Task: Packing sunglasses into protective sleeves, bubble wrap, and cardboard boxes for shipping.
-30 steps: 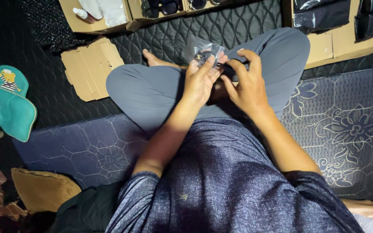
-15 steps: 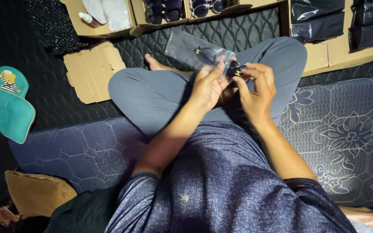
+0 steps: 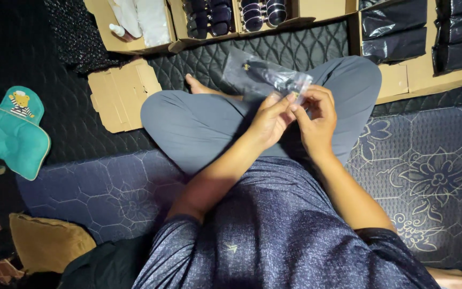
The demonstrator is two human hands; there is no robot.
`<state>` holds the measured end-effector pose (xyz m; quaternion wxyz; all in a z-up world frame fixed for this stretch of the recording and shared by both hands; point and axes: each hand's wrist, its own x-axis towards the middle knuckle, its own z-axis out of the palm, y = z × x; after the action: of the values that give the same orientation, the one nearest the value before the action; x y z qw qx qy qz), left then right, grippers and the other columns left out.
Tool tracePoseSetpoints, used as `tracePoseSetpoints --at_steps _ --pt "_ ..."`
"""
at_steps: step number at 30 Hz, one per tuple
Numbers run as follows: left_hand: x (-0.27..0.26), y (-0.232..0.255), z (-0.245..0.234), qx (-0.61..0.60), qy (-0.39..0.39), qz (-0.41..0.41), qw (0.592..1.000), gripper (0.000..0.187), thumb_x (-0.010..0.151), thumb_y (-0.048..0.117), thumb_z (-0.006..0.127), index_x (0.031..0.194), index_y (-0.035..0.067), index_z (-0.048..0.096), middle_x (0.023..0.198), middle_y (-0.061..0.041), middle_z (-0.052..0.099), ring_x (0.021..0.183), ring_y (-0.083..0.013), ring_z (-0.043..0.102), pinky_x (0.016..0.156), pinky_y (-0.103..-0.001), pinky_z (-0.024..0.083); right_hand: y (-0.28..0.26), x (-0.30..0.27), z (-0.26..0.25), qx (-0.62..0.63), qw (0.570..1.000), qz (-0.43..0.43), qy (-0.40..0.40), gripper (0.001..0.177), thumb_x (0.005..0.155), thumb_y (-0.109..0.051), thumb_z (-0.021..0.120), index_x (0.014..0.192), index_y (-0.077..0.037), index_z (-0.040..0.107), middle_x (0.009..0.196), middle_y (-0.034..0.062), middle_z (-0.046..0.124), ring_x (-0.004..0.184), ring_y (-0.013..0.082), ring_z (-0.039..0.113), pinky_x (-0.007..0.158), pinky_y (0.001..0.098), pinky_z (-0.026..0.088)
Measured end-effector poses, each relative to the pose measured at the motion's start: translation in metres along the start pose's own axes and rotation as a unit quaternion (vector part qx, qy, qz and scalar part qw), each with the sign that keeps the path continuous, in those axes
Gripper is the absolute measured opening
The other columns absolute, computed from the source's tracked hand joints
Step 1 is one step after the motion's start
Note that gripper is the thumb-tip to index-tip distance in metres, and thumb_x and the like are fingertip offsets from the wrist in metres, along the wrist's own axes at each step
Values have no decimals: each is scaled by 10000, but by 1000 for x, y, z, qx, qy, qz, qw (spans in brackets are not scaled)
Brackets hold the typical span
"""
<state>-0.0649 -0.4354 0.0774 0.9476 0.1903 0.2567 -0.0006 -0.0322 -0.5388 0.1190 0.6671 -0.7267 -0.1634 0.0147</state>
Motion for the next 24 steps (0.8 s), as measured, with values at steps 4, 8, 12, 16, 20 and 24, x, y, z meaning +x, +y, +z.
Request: tracePoseSetpoints --at_steps 4,8,12,16,20,24 --pt "-13 15 11 10 -20 -23 999 141 991 257 725 1021 153 633 979 -23 741 951 -140 718 885 -302 569 7 3 -6 3 1000 21 23 208 941 9 822 1043 40 644 1082 157 626 913 184 580 746 301 470" --pt "-16 34 15 4 -15 58 998 235 957 177 760 1120 103 608 1032 -93 660 918 -190 692 755 -322 583 6 10 -20 41 995 91 9 146 913 47 813 991 52 690 1065 179 681 931 197 647 746 308 520" --pt "-16 39 12 -69 -45 90 992 237 981 42 710 1217 27 685 1209 -188 733 1087 -327 735 996 -519 589 10 5 -8 122 974 181 59 92 932 -18 761 975 31 698 1061 139 696 859 107 632 699 221 525" --pt "-29 55 38 -95 -24 99 990 69 972 30 706 1034 38 737 1106 -212 756 1047 -369 740 1017 -596 555 3 12 -11 99 983 145 49 139 927 -22 790 994 43 688 1078 174 685 933 171 663 731 282 555" --pt "-26 46 28 -105 -65 75 989 207 991 50 699 1194 87 706 1156 -180 752 1067 -342 740 1025 -567 558 1 13 -15 54 992 113 8 164 888 -3 827 1017 53 741 1034 150 668 969 173 624 838 319 519" --pt "-13 23 -5 -69 -118 85 987 518 1013 78 710 1489 107 507 1318 -156 703 1210 -268 690 1102 -487 536 -5 12 -13 43 992 118 -17 248 874 -58 847 1075 43 743 1063 122 626 1022 165 579 932 342 488"
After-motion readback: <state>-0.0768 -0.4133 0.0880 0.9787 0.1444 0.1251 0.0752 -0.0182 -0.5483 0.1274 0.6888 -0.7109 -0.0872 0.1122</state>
